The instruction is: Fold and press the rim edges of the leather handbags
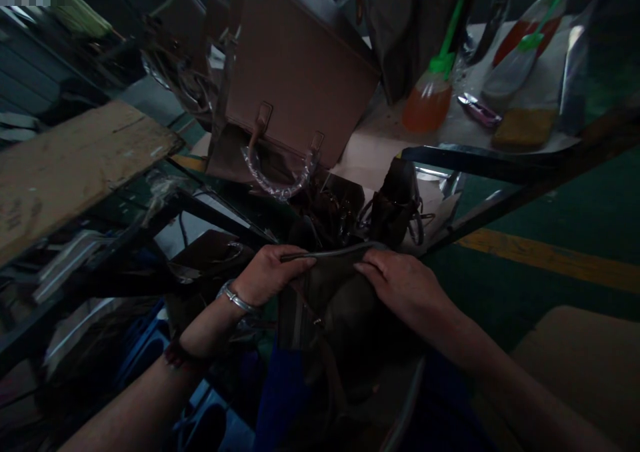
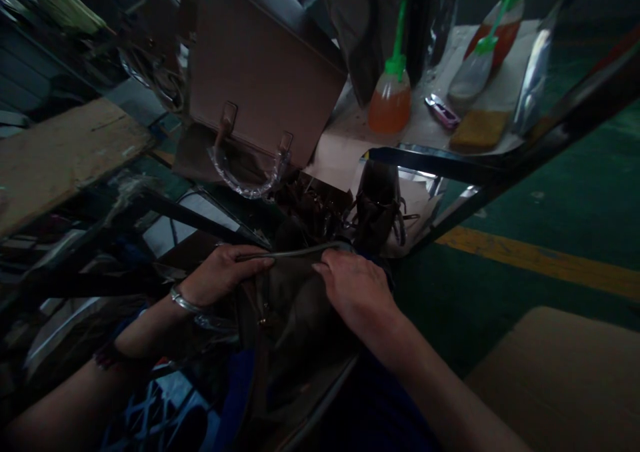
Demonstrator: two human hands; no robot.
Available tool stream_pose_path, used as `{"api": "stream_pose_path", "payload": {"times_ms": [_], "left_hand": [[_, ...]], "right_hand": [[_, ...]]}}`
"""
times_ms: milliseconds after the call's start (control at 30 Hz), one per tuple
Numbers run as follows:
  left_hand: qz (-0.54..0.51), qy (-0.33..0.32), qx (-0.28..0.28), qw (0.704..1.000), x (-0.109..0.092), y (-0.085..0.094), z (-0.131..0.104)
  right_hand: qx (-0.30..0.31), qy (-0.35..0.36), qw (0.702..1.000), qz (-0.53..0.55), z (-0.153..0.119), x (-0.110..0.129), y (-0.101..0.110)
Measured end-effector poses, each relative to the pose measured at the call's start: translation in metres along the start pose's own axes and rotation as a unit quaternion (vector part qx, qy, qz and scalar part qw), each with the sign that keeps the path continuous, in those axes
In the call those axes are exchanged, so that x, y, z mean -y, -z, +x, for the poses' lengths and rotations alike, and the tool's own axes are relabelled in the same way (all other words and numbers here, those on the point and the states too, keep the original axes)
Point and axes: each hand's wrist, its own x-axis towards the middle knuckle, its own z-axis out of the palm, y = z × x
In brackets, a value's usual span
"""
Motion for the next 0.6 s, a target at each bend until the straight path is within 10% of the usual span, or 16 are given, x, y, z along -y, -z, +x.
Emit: {"api": "stream_pose_path", "payload": {"times_ms": [600], "left_hand": [[-0.031,0.035,0.035,0.998,-0.0033,0.0008,-0.0026]], "right_hand": [[-0.016,-0.027,0.999,-0.044,0.0063,0.0017,0.0013]]}}
